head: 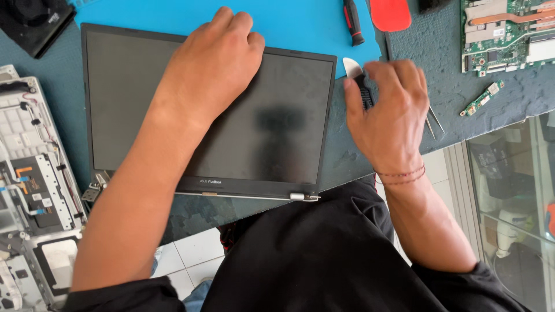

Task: The person uses a white plastic pry tool to carefully separate the bezel from the edges of a laptop screen. They work along the sides and corners to release the clips holding the frame in place. The person also handles a metal hinge rod, manipulating it with their fingers before returning to pry the screen bezel.

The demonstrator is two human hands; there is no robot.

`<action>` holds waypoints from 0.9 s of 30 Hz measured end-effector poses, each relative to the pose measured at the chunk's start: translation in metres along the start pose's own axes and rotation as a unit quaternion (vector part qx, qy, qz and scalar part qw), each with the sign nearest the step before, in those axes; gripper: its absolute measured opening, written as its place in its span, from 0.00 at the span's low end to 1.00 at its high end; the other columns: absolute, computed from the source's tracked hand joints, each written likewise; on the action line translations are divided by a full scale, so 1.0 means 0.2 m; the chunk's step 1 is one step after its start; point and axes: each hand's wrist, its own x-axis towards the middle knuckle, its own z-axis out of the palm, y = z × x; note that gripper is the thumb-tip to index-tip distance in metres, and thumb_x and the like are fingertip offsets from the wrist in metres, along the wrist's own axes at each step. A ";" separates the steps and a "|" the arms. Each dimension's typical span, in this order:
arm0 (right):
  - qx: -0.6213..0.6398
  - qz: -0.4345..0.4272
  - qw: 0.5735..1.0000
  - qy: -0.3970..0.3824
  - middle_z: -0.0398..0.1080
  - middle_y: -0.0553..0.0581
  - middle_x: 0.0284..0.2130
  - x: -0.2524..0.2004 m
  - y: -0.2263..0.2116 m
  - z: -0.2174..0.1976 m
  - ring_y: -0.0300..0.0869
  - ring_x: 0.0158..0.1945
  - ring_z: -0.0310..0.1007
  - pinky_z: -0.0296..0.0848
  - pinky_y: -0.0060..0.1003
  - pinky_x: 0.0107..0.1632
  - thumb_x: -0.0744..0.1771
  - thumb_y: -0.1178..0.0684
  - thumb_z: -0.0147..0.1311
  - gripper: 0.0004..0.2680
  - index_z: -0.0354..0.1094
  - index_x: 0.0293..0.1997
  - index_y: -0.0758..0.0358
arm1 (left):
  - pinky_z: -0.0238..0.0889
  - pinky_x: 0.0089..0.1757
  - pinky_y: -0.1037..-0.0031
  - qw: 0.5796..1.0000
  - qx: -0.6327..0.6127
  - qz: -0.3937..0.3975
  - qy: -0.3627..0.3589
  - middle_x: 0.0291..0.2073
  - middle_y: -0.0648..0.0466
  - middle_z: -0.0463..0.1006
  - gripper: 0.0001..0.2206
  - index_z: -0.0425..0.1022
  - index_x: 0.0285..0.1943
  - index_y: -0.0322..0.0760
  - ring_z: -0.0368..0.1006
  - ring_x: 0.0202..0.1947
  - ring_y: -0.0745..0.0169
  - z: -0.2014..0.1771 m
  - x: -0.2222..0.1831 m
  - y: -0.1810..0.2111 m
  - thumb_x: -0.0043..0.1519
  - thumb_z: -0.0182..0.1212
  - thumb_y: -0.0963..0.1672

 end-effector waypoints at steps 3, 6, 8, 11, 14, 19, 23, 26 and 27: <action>0.048 -0.101 0.994 -0.007 0.65 0.65 0.37 0.13 -0.05 0.02 0.57 0.39 0.64 0.67 0.48 0.43 0.66 0.60 0.61 0.07 0.70 0.43 0.73 | 0.52 0.20 0.72 0.996 0.073 0.019 0.053 0.25 0.55 0.56 0.13 0.54 0.22 0.39 0.51 0.24 0.60 0.04 -0.01 0.02 0.44 0.54 0.33; 0.111 -0.215 0.968 -0.062 0.63 0.65 0.37 0.26 -0.07 0.12 0.57 0.40 0.63 0.66 0.47 0.43 0.65 0.61 0.60 0.07 0.70 0.44 0.73 | 0.54 0.21 0.78 0.978 0.154 0.039 0.136 0.24 0.58 0.55 0.11 0.57 0.22 0.44 0.54 0.26 0.64 0.05 -0.01 0.05 0.49 0.52 0.35; 0.118 -0.258 0.954 -0.098 0.62 0.64 0.37 0.33 -0.05 0.19 0.57 0.40 0.63 0.66 0.47 0.42 0.64 0.62 0.60 0.08 0.71 0.45 0.72 | 0.53 0.22 0.79 0.968 0.174 0.029 0.177 0.25 0.59 0.53 0.12 0.56 0.23 0.46 0.53 0.26 0.65 0.04 0.00 0.05 0.53 0.49 0.36; 0.033 -0.350 0.929 -0.112 0.56 0.58 0.25 0.38 -0.02 0.28 0.49 0.28 0.57 0.63 0.41 0.33 0.66 0.63 0.47 0.08 0.58 0.24 0.62 | 0.50 0.24 0.82 0.958 0.222 0.045 0.178 0.23 0.61 0.53 0.12 0.57 0.24 0.47 0.52 0.28 0.68 0.05 -0.01 0.04 0.52 0.46 0.35; -0.090 -0.388 0.910 -0.111 0.59 0.55 0.24 0.41 0.00 0.32 0.46 0.25 0.60 0.63 0.39 0.26 0.62 0.62 0.49 0.06 0.58 0.23 0.59 | 0.51 0.25 0.82 0.959 0.218 0.053 0.175 0.23 0.60 0.57 0.11 0.60 0.24 0.48 0.55 0.28 0.67 0.08 0.00 0.04 0.53 0.47 0.36; -0.229 -0.425 0.864 -0.144 0.57 0.45 0.18 0.46 0.01 0.37 0.40 0.19 0.61 0.56 0.32 0.15 0.60 0.53 0.51 0.07 0.57 0.19 0.49 | 0.50 0.24 0.79 0.971 0.165 0.038 0.172 0.24 0.59 0.55 0.10 0.56 0.24 0.46 0.53 0.28 0.66 0.11 0.00 0.02 0.53 0.44 0.36; -0.249 -0.424 0.864 -0.110 0.58 0.44 0.16 0.44 -0.01 0.38 0.39 0.18 0.61 0.55 0.32 0.16 0.58 0.56 0.48 0.08 0.55 0.16 0.48 | 0.51 0.23 0.79 0.971 0.155 0.032 0.176 0.24 0.59 0.55 0.10 0.56 0.24 0.46 0.53 0.28 0.65 0.12 -0.01 0.03 0.51 0.44 0.36; -0.231 -0.417 0.869 -0.130 0.58 0.45 0.15 0.45 -0.02 0.37 0.40 0.19 0.61 0.59 0.32 0.16 0.62 0.57 0.50 0.11 0.53 0.16 0.51 | 0.50 0.24 0.80 0.969 0.170 0.050 0.173 0.24 0.59 0.54 0.11 0.55 0.23 0.46 0.52 0.28 0.65 0.12 -0.01 0.02 0.51 0.43 0.35; -0.243 -0.431 0.859 -0.132 0.59 0.44 0.15 0.46 -0.02 0.37 0.38 0.18 0.62 0.58 0.31 0.16 0.60 0.56 0.50 0.09 0.55 0.16 0.48 | 0.49 0.24 0.79 0.969 0.167 0.055 0.172 0.24 0.59 0.54 0.11 0.55 0.23 0.47 0.51 0.28 0.65 0.12 -0.02 0.01 0.50 0.44 0.35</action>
